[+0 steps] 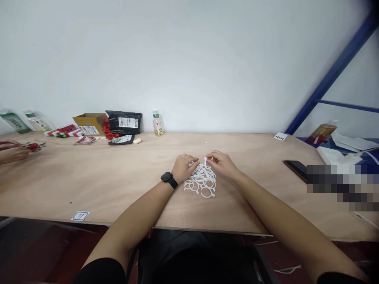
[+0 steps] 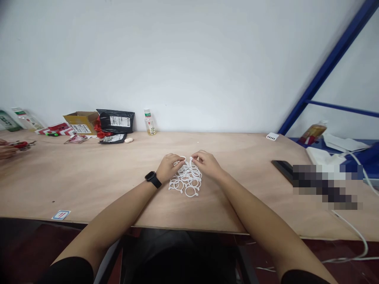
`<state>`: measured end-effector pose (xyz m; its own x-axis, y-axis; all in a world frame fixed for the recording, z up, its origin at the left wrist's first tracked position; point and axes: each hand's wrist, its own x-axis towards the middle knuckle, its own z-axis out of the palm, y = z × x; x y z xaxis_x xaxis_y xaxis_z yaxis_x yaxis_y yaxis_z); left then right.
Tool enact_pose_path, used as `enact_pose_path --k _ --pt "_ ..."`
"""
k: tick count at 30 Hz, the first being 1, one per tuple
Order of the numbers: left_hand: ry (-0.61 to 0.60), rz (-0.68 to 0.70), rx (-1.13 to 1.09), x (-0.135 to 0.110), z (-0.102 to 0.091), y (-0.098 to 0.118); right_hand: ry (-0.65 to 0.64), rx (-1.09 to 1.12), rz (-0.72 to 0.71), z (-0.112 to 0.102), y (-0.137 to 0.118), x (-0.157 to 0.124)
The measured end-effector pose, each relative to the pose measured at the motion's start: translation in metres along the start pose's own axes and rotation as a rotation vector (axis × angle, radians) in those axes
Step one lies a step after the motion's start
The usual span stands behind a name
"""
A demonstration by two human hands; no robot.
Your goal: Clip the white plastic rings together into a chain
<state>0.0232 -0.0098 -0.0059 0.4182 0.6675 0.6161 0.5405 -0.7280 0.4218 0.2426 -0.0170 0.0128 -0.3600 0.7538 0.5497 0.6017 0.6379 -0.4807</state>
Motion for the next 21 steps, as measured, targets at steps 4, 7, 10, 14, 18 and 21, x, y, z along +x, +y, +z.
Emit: enact_pose_path --k 4,7,10,14,18,21 --pt "0.003 0.049 -0.074 0.0 0.001 0.003 0.033 0.025 -0.143 0.011 -0.018 -0.003" --pt "0.01 0.072 -0.112 0.0 0.001 0.003 0.066 0.043 -0.186 0.017 -0.018 -0.004" --pt "0.024 0.079 -0.127 0.0 0.0 0.004 0.065 0.047 -0.214 0.021 -0.013 -0.005" --pt "-0.004 0.064 -0.118 0.001 -0.002 0.006 0.029 0.032 -0.211 0.022 -0.011 -0.006" --pt "-0.067 0.036 -0.049 0.003 -0.005 -0.001 -0.028 -0.026 -0.147 0.019 -0.011 -0.004" --pt "-0.063 -0.049 0.005 0.004 -0.005 -0.014 -0.004 -0.059 -0.043 0.02 -0.003 -0.001"
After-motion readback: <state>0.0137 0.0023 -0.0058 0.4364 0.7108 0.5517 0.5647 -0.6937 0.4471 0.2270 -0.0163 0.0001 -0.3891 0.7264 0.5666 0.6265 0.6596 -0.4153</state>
